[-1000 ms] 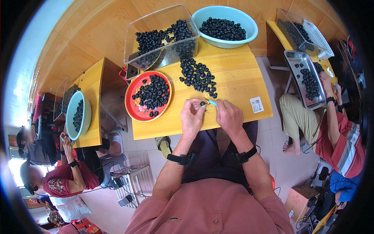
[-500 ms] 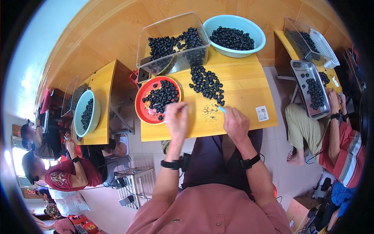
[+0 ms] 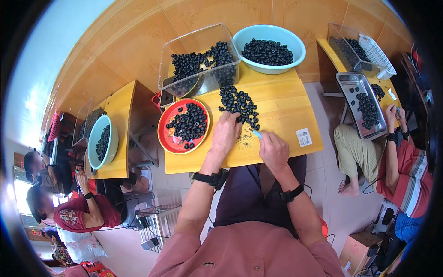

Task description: Sorting and picking individual berries from a bunch on a table.

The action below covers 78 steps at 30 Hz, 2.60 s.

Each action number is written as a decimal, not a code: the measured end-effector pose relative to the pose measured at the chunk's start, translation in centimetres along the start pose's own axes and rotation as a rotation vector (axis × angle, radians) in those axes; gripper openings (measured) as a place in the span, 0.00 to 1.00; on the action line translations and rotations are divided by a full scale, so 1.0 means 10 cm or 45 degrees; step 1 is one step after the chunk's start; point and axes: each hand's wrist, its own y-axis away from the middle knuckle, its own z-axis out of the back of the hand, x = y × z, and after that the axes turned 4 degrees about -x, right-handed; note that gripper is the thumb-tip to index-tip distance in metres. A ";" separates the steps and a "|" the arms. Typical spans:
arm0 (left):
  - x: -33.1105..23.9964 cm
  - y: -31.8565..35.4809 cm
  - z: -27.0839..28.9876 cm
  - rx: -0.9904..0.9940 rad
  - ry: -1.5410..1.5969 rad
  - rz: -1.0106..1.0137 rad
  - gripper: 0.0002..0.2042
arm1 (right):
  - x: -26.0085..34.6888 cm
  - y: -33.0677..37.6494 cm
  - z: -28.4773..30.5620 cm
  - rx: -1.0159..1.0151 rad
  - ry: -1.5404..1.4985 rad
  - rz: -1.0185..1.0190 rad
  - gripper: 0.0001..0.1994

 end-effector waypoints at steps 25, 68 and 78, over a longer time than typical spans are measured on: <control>-0.01 0.19 -0.07 -0.002 0.128 0.132 0.10 | 0.03 -0.02 0.02 0.007 0.073 0.051 0.04; -0.17 0.58 -0.25 -0.100 0.979 0.600 0.16 | 0.01 0.00 -0.01 0.108 0.092 0.186 0.05; -0.03 0.62 -0.32 -0.205 1.090 0.600 0.16 | 0.02 -0.02 0.01 0.128 0.145 0.055 0.03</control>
